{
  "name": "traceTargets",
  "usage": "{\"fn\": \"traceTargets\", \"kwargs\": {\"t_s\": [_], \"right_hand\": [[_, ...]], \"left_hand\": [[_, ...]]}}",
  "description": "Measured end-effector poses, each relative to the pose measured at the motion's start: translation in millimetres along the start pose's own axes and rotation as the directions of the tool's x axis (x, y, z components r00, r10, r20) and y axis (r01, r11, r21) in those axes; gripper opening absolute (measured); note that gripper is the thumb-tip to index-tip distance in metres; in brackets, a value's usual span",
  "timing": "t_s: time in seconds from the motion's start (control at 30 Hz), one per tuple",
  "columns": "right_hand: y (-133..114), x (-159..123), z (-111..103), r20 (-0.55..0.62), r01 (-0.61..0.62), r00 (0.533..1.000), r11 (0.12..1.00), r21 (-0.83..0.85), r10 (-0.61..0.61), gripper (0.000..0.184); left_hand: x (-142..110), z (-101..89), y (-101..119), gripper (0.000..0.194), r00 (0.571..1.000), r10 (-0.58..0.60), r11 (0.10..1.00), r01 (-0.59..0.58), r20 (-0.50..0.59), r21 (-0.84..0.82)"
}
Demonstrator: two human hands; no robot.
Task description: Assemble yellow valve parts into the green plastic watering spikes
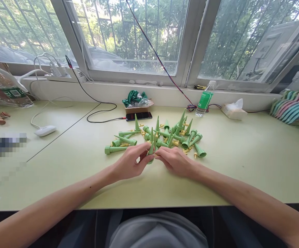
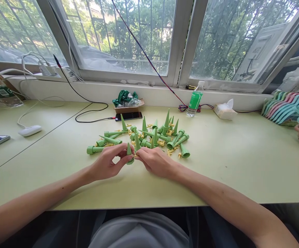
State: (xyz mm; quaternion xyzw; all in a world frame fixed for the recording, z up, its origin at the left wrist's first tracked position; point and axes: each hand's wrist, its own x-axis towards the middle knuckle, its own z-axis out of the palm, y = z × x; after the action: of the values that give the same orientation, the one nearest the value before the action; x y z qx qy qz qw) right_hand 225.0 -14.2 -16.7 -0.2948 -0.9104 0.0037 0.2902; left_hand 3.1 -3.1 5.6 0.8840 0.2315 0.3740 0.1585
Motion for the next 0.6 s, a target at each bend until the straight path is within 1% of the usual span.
{"fn": "traceTargets", "kwargs": {"t_s": [0.13,0.23,0.37,0.53,0.6], "right_hand": [[0.4,-0.5,2.5,-0.023,-0.019,1.000,0.999,0.026,0.020,0.030],[-0.6,0.5,3.6,-0.062,-0.027,0.998,0.999,0.039,0.029,0.028],[-3.8,2.4,2.4,-0.117,-0.033,0.992,0.998,0.057,0.040,0.023],[-5.7,2.5,0.9,-0.124,-0.054,0.990,0.996,0.075,0.063,0.019],[-5.3,2.4,1.1,-0.126,-0.050,0.990,0.996,0.076,0.060,0.020]], "left_hand": [[-0.2,1.0,-1.3,0.003,1.000,-0.008,1.000,0.008,-0.015,0.008],[-0.2,2.6,-2.5,0.002,0.999,-0.045,0.999,0.045,-0.028,-0.027],[1.2,3.8,-1.8,0.004,0.990,-0.127,0.986,0.119,-0.060,-0.115],[4.8,3.0,3.1,0.009,0.969,-0.222,0.950,0.191,-0.105,-0.246],[5.8,2.5,4.6,0.011,0.958,-0.266,0.926,0.223,-0.105,-0.306]]}}
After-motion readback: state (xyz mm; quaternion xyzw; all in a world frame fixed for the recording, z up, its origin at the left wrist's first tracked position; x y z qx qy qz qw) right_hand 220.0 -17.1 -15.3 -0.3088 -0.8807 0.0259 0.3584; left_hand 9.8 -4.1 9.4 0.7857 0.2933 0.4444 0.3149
